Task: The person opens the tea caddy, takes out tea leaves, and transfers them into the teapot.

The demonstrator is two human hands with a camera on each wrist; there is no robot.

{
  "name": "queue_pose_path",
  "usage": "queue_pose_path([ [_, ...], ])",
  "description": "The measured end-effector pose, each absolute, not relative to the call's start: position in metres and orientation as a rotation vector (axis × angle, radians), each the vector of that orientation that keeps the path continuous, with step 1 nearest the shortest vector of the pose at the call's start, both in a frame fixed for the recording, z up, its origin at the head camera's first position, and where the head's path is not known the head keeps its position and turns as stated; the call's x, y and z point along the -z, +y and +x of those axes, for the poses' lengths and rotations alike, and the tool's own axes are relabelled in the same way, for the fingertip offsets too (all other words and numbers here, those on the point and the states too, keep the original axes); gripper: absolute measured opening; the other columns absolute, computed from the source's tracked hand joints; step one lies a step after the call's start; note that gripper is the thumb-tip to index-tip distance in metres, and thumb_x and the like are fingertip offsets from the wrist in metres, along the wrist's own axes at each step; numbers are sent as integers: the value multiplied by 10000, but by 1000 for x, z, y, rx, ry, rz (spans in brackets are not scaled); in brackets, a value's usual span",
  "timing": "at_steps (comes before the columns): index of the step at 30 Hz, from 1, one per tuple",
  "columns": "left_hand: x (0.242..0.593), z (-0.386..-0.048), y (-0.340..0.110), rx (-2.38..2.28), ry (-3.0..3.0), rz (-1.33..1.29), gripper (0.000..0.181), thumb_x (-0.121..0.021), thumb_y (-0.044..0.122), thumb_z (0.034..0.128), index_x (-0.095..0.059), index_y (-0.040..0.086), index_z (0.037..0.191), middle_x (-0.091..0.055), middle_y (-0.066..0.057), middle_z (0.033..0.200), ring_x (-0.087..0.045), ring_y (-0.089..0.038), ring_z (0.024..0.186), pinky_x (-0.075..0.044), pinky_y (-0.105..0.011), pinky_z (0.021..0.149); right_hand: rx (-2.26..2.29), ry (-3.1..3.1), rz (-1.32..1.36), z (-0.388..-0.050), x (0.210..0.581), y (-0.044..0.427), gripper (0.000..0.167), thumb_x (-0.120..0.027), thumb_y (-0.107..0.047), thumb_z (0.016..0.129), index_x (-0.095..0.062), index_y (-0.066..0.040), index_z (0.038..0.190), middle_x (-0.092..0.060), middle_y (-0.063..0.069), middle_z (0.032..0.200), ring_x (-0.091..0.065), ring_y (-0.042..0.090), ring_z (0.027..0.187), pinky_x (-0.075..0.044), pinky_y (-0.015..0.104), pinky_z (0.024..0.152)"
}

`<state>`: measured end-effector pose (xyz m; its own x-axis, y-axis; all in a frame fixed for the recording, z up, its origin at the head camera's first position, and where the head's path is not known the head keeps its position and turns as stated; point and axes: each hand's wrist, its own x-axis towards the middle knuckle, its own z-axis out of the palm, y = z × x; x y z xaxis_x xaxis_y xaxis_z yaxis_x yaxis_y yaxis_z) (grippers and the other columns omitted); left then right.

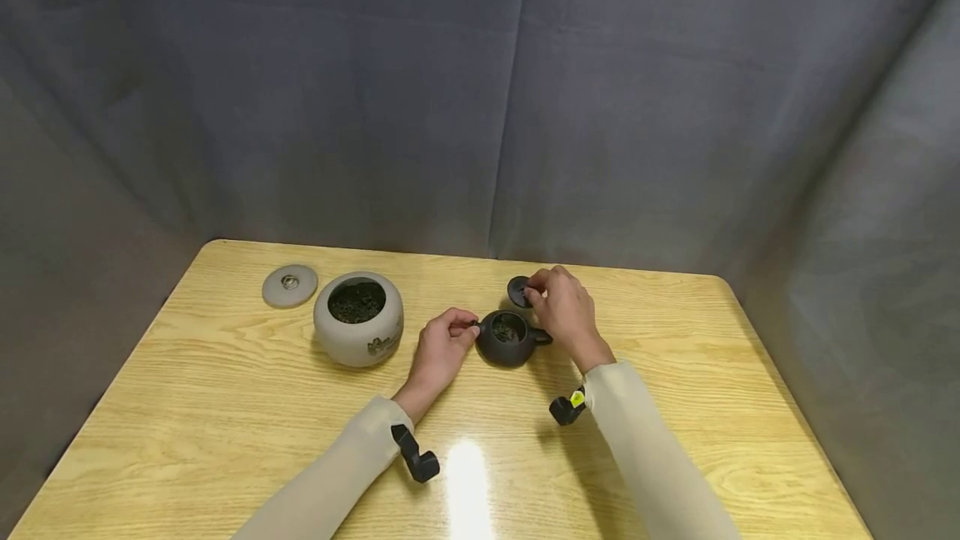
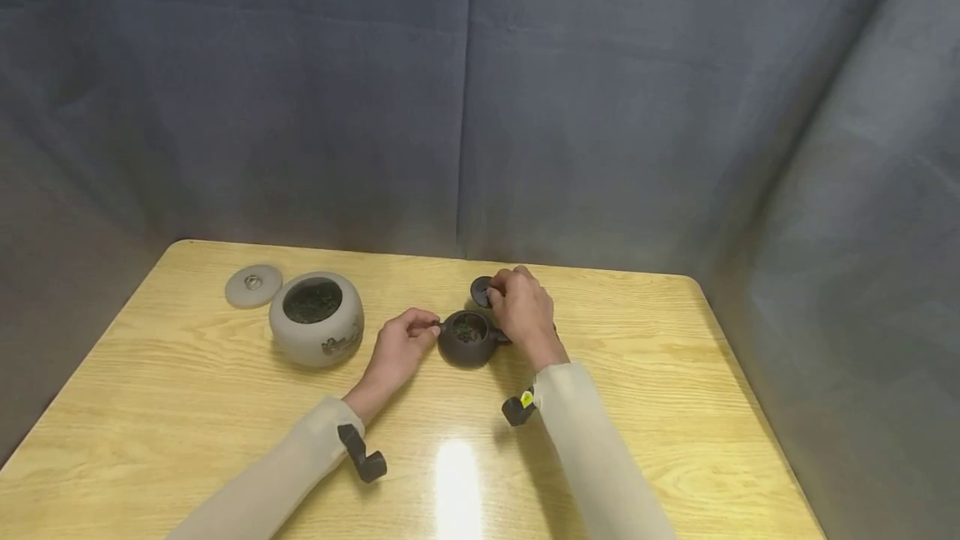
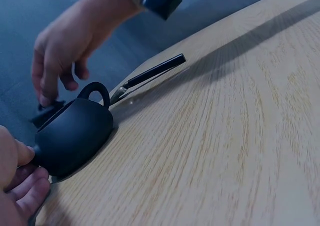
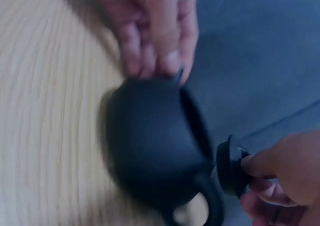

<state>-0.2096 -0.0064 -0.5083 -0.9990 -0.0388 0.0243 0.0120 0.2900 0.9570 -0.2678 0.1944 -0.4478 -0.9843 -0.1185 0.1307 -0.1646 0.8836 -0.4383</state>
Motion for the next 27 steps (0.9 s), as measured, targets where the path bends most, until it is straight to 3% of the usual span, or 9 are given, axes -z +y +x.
queue_pose_path([
  [9,507,-211,-8,1854,-2469,15,176,-697,94,1028,-750,15,1177,-777,-161,1102,-742,-268,1015,-593,-368,870,-658,-2973,404,-237,431,178,168,-760,-213,1010,-805,-121,1143,-695,55,1051,-688,242,905,-586,421,750],
  [19,509,-214,-12,1854,-2477,20,194,-701,106,1028,-750,20,1195,-774,-152,1109,-733,-254,1010,-584,-335,856,-529,-2957,475,-226,433,171,139,-773,-215,999,-808,-143,1113,-688,36,1010,-688,221,808,-583,413,677],
  [27,513,-216,-15,1815,-2481,29,195,-705,117,1023,-755,28,1189,-776,-142,1103,-733,-252,1011,-592,-365,875,-502,-2952,502,-223,438,168,112,-777,-209,996,-814,-146,1081,-694,38,1003,-711,232,829,-606,457,728],
])
